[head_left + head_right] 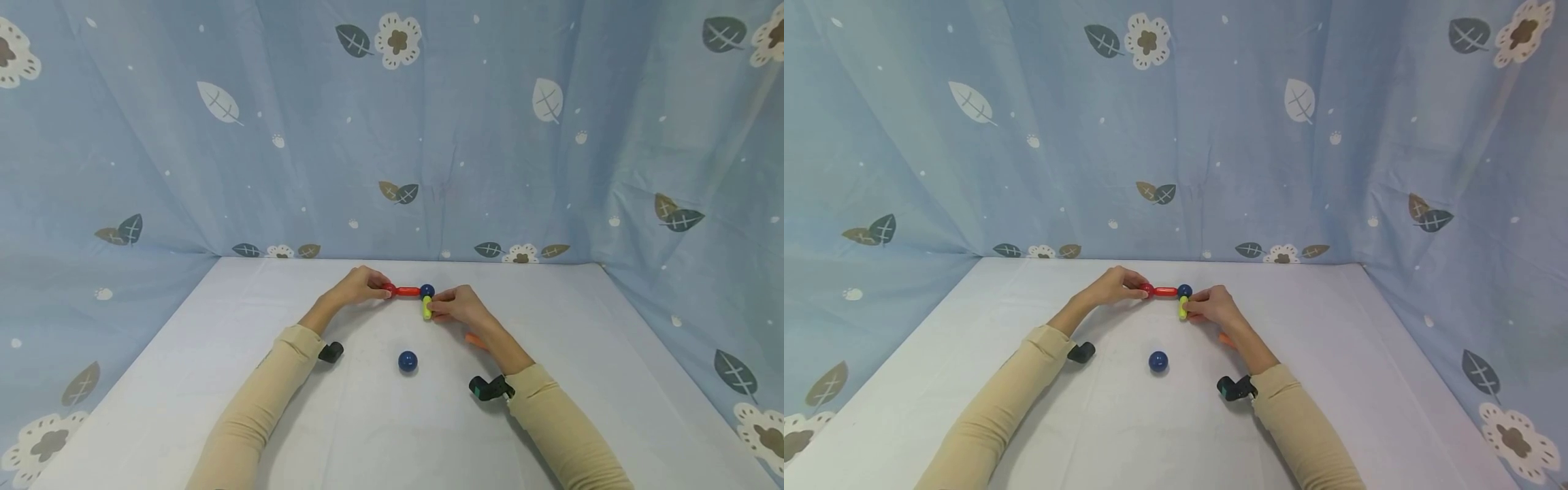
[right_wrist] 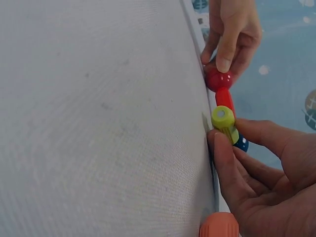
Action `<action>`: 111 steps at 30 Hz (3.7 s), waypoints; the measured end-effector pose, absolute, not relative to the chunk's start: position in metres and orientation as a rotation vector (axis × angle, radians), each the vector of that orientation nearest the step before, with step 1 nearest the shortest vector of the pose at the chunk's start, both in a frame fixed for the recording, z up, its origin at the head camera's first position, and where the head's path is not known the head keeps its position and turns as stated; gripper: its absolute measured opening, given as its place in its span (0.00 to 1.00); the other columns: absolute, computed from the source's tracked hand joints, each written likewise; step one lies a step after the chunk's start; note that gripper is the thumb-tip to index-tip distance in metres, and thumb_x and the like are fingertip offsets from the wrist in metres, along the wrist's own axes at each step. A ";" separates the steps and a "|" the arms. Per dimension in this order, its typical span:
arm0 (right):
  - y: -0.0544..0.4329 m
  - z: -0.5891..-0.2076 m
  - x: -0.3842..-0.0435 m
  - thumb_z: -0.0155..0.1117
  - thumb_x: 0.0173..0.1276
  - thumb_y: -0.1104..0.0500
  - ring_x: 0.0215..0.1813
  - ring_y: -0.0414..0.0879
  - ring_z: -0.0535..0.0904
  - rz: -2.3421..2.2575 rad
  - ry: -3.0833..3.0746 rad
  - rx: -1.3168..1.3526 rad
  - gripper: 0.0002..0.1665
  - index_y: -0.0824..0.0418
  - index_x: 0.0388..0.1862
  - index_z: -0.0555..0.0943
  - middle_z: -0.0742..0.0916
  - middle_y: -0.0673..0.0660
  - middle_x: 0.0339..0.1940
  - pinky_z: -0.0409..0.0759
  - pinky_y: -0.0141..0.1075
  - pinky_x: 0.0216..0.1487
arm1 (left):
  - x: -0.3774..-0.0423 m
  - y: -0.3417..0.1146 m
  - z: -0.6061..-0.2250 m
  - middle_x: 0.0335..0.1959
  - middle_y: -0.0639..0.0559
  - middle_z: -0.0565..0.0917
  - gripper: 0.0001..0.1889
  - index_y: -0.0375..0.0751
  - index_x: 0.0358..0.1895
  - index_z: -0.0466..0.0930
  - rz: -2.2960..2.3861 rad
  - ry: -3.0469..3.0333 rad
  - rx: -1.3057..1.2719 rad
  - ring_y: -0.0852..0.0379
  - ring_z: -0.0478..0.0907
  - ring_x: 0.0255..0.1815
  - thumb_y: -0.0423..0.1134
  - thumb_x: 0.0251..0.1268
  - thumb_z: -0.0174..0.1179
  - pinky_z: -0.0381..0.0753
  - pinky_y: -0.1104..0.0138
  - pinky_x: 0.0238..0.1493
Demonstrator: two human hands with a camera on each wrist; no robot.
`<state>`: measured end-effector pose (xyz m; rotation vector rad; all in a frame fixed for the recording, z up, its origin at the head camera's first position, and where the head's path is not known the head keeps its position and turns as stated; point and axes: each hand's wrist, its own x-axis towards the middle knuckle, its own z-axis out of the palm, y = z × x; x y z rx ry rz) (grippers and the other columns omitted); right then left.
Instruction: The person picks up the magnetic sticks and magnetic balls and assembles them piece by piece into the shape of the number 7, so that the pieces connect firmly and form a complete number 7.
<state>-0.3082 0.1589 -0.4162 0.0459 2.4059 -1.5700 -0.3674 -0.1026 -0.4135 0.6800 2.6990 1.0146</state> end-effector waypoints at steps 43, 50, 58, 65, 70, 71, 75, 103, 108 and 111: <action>0.165 -0.418 -0.312 0.69 0.66 0.56 0.37 0.43 0.88 -1.587 2.443 0.065 0.22 0.66 0.55 0.81 0.89 0.62 0.45 0.85 0.34 0.45 | -0.374 -0.095 -0.411 0.47 0.50 0.88 0.15 0.43 0.52 0.85 0.973 2.708 0.699 0.53 0.83 0.48 0.41 0.63 0.66 0.82 0.61 0.52; 0.165 -0.419 -0.311 0.69 0.65 0.57 0.37 0.44 0.89 -1.605 2.431 0.050 0.22 0.66 0.55 0.81 0.89 0.62 0.44 0.85 0.33 0.43 | -0.374 -0.096 -0.411 0.47 0.49 0.88 0.16 0.43 0.53 0.84 0.966 2.708 0.683 0.52 0.83 0.48 0.42 0.63 0.67 0.82 0.61 0.53; 0.166 -0.422 -0.311 0.68 0.66 0.57 0.38 0.44 0.89 -1.630 2.408 0.013 0.22 0.67 0.56 0.80 0.89 0.64 0.45 0.86 0.34 0.43 | -0.373 -0.096 -0.411 0.48 0.48 0.88 0.16 0.42 0.54 0.83 0.961 2.705 0.707 0.54 0.83 0.47 0.42 0.65 0.66 0.82 0.64 0.49; 0.166 -0.422 -0.311 0.68 0.66 0.57 0.37 0.43 0.88 -1.627 2.413 0.022 0.22 0.66 0.56 0.80 0.88 0.63 0.46 0.86 0.34 0.43 | -0.373 -0.095 -0.409 0.49 0.46 0.87 0.17 0.40 0.55 0.82 0.951 2.696 0.735 0.52 0.84 0.49 0.40 0.65 0.65 0.83 0.62 0.52; 0.166 -0.423 -0.313 0.69 0.66 0.56 0.39 0.45 0.89 -1.623 2.417 0.027 0.23 0.66 0.56 0.81 0.89 0.63 0.46 0.86 0.34 0.43 | -0.374 -0.096 -0.409 0.50 0.44 0.86 0.20 0.40 0.58 0.80 0.955 2.689 0.747 0.49 0.84 0.51 0.39 0.64 0.66 0.82 0.59 0.55; 0.166 -0.424 -0.313 0.69 0.65 0.56 0.39 0.45 0.89 -1.623 2.417 0.027 0.23 0.66 0.56 0.81 0.89 0.63 0.46 0.86 0.34 0.44 | -0.374 -0.096 -0.409 0.50 0.44 0.86 0.20 0.40 0.58 0.80 0.957 2.686 0.755 0.49 0.84 0.51 0.40 0.64 0.66 0.82 0.59 0.55; 0.166 -0.426 -0.314 0.69 0.65 0.56 0.39 0.45 0.89 -1.626 2.415 0.025 0.23 0.66 0.56 0.81 0.89 0.63 0.46 0.86 0.34 0.44 | -0.375 -0.097 -0.409 0.50 0.44 0.87 0.19 0.40 0.57 0.81 0.964 2.681 0.779 0.49 0.84 0.52 0.39 0.64 0.66 0.82 0.59 0.55; 0.168 -0.425 -0.312 0.68 0.67 0.55 0.39 0.43 0.88 -1.663 2.403 0.006 0.22 0.64 0.57 0.81 0.88 0.63 0.48 0.85 0.32 0.43 | -0.380 -0.066 -0.407 0.49 0.48 0.87 0.14 0.40 0.53 0.84 0.918 2.677 0.889 0.56 0.82 0.46 0.34 0.64 0.65 0.82 0.65 0.51; 0.167 -0.424 -0.312 0.68 0.66 0.55 0.38 0.43 0.88 -1.678 2.387 0.015 0.23 0.65 0.57 0.81 0.88 0.63 0.47 0.85 0.32 0.43 | -0.381 -0.065 -0.408 0.46 0.48 0.88 0.12 0.41 0.50 0.86 0.910 2.691 0.898 0.58 0.82 0.42 0.34 0.64 0.65 0.82 0.68 0.47; 0.167 -0.423 -0.313 0.68 0.66 0.56 0.37 0.43 0.88 -1.678 2.382 0.026 0.23 0.65 0.57 0.80 0.89 0.62 0.45 0.85 0.32 0.42 | -0.383 -0.066 -0.409 0.45 0.48 0.88 0.11 0.41 0.49 0.87 0.913 2.699 0.899 0.60 0.81 0.38 0.35 0.64 0.65 0.81 0.70 0.42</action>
